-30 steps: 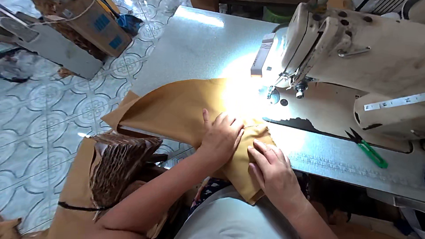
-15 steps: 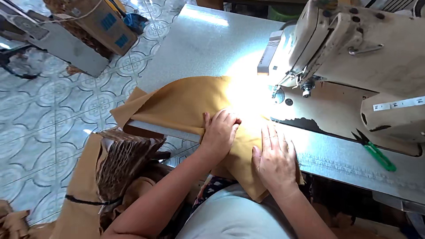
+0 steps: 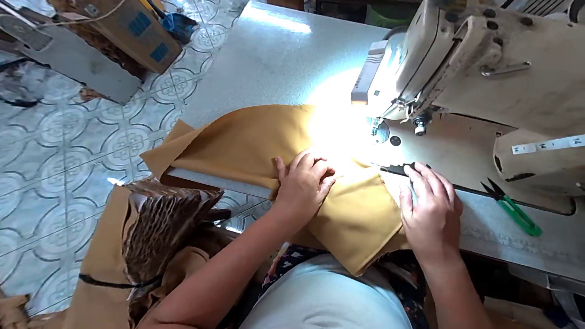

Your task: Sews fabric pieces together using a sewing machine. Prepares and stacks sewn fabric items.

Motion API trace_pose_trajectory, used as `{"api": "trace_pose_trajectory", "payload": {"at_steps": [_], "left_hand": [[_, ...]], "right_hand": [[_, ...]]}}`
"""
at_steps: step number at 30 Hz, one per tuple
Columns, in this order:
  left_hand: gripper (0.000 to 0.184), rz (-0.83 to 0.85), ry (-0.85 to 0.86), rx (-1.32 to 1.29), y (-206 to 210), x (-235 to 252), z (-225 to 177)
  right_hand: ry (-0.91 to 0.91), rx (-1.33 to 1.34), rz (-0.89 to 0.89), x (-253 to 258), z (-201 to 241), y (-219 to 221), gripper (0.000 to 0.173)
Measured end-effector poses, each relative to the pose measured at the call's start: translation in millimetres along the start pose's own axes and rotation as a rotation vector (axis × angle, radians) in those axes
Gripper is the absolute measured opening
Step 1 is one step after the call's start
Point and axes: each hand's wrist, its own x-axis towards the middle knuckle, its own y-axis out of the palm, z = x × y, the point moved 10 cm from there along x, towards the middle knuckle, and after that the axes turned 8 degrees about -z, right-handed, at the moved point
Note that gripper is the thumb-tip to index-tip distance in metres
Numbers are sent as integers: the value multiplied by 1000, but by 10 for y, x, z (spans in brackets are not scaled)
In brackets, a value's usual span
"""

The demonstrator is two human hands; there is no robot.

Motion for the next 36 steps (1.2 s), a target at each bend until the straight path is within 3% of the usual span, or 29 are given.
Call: {"api": "trace_pose_trajectory", "payload": {"at_steps": [3,7,11,14,20,30,33,36], "left_hand": [[24,44,-7,43,15,29,-74],[32,103,45,87,96,94,-275],[16,-88,303,-31,112,19,-528],[23,-107,529,-43,148,-160,-699],[22,11,521,-67,118,-204,-770],[30,390,685,-25,316,-26,-952],[28,409,722,-52,321,9,-983],[31,445,724,-111,331,35,-970]], "right_hand": [[-109,75,-59,-111,250,7,30],[-118,130,-50,-236,338,208,27],[14,371,-140,-179,110,56,25],[42,476,-195,-78,26,-70,23],[-113,169,54,-101,321,294,32],[-184,178,57,-233,306,294,44],[-209,223,-33,-235,320,212,38],[-227,132,23,-257,355,264,41]]}}
